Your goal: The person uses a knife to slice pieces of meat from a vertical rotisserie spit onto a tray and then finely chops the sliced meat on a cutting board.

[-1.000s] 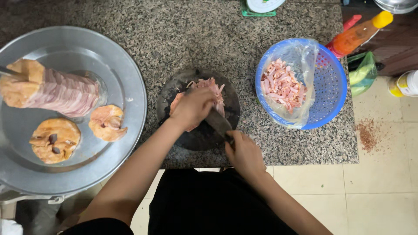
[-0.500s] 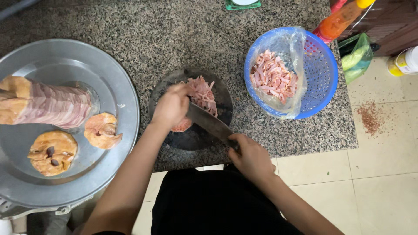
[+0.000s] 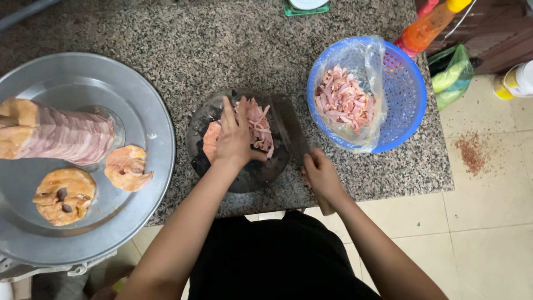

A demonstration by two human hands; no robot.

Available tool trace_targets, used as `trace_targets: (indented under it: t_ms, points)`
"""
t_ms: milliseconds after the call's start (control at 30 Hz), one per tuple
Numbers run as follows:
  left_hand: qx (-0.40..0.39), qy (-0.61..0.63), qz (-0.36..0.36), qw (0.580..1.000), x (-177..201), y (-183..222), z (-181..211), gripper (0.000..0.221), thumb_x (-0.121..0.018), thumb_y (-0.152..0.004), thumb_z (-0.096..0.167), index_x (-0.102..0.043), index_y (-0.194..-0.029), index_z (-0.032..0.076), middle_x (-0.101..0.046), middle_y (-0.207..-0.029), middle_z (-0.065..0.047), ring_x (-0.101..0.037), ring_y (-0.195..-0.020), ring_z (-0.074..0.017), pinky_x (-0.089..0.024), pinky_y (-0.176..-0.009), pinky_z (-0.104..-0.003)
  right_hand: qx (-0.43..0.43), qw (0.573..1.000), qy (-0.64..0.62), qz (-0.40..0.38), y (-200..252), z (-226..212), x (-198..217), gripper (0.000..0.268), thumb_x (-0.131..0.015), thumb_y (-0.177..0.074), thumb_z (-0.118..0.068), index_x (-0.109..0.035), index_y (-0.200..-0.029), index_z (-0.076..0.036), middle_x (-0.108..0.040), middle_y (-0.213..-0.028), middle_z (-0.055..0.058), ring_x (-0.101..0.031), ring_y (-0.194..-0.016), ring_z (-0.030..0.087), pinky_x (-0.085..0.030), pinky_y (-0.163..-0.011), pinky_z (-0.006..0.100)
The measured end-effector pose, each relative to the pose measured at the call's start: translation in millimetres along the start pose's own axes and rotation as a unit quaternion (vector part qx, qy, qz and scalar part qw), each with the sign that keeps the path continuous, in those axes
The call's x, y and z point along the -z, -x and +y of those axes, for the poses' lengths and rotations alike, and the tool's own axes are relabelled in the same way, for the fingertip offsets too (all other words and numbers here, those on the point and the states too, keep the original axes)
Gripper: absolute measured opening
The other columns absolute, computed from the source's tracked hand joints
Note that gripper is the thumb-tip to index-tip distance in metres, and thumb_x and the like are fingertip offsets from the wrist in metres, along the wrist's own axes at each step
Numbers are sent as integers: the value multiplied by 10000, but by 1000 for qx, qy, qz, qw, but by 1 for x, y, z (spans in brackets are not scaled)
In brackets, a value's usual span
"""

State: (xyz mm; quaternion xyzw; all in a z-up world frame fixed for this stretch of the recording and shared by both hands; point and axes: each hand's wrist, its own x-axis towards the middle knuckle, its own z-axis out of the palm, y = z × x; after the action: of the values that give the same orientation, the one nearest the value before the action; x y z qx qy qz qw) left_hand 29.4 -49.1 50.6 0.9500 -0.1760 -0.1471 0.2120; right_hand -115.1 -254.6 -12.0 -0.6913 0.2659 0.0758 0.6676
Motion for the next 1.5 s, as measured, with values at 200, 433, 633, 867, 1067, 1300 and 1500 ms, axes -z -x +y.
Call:
trace_targets:
  t_ms: [200, 433, 633, 867, 1067, 1300, 1500]
  points:
    - [123, 68, -67, 988, -9, -35, -5, 1545, -1032, -472, 192, 4, -1613, 81, -158, -1597, -261, -348, -1420, -465, -473, -1081, -446, 133, 977, 164, 7, -10, -10, -30, 215, -582, -1014, -202, -622, -1106, -12, -656, -756, 110, -624, -660, 195, -506, -592, 345]
    - [33, 124, 10, 992, -37, -35, -23, 1279, -993, -501, 73, -239, -1532, 16, -362, -1424, -246, -479, -1281, -460, -508, -1018, -433, 129, 951, 280, 25, 12, -20, -47, 251, -604, -991, -238, -640, -1135, -36, -723, -906, 229, -709, -797, 382, -539, -728, 441]
    - [-88, 385, 17, 919, -38, -49, 23, 627, -681, -858, 100, -449, -1440, 63, -430, -1371, -183, -641, -1151, -352, -586, -862, -417, 219, 940, 240, 104, 38, -45, -20, 266, -611, -988, -188, -639, -1204, -36, -716, -941, 241, -722, -823, 378, -559, -708, 433]
    - [-268, 296, 87, 913, -50, -111, 141, 928, -749, -733, 54, -313, -1553, 64, -491, -1341, -228, -500, -1274, -416, -454, -1087, -469, 139, 888, 350, 264, 63, -115, 47, 361, -613, -958, -158, -621, -1298, -38, -703, -843, 279, -704, -713, 424, -546, -661, 505]
    - [-293, 204, 137, 924, -87, -114, 138, 893, -804, -705, 73, -347, -1465, -42, -442, -1432, -307, -417, -1332, -464, -360, -1098, -486, 221, 828, 416, 305, 57, -101, 75, 371, -615, -941, -79, -678, -1304, -34, -704, -891, 284, -706, -753, 412, -560, -693, 495]
    - [-223, 253, 216, 916, -32, 5, 47, 379, -635, -859, -16, -655, -1226, 73, -607, -1314, -143, -585, -1244, -359, -494, -1030, -428, 164, 909, 240, 300, 61, -78, 62, 247, -646, -964, -119, -620, -1172, 12, -633, -818, 208, -578, -674, 213, -470, -586, 344]
    - [-156, 153, 287, 933, -5, 75, -38, 267, -696, -860, 82, -640, -1113, 22, -625, -1192, -157, -607, -1148, -377, -498, -978, -482, 181, 918, 332, 117, 55, -64, 1, 286, -639, -958, -202, -590, -1176, -24, -660, -867, 228, -648, -763, 368, -496, -657, 474]
